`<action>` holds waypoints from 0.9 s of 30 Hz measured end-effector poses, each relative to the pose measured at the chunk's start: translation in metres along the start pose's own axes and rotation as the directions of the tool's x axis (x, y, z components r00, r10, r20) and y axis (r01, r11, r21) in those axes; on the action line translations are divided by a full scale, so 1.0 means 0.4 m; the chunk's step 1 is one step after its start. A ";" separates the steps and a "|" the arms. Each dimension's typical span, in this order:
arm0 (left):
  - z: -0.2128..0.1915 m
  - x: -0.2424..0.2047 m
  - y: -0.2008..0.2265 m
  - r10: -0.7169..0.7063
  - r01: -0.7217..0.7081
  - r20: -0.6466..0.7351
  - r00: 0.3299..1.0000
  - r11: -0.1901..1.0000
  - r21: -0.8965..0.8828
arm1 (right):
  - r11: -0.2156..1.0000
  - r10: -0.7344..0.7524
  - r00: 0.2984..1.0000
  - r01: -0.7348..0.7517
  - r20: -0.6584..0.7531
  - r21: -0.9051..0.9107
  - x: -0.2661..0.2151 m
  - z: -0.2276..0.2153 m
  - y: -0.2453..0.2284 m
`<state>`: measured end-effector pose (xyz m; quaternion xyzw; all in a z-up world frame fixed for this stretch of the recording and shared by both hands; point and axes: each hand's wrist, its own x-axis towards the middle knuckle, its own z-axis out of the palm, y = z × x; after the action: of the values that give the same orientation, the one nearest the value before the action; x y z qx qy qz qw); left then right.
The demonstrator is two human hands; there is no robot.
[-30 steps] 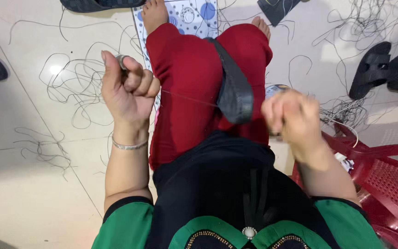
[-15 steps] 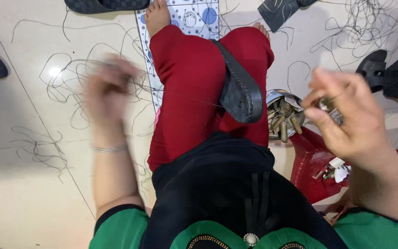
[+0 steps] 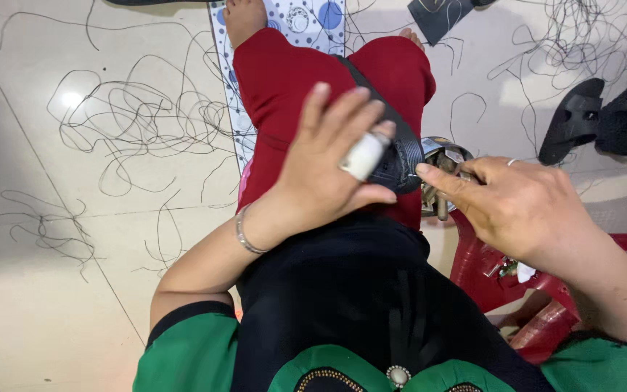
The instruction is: The person stitches the upper part of a shoe to the sole by hand using a needle and thread, pulling the thread tight after each stitch and moving around the edge of the shoe.
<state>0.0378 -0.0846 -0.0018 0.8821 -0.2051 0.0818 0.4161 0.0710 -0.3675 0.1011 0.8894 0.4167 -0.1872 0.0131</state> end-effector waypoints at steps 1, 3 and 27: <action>0.013 0.010 0.007 0.078 -0.078 0.061 0.995 0.997 0.006 | 1.000 -0.005 1.000 0.005 0.020 -0.004 0.002 -0.009 -0.005; 0.039 0.020 0.014 0.153 -0.155 0.125 0.980 0.988 0.005 | 1.000 -0.010 0.999 0.010 0.043 -0.005 0.003 -0.020 -0.021; 0.037 -0.031 0.069 -0.249 0.376 0.306 0.919 0.790 -0.485 | 0.987 -0.066 0.937 0.112 -0.343 0.116 0.030 0.008 -0.042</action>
<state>0.0145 -0.1080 0.0043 0.7561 -0.1159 -0.1495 0.6266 0.0647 -0.3482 0.0962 0.8874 0.4393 -0.0597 -0.1265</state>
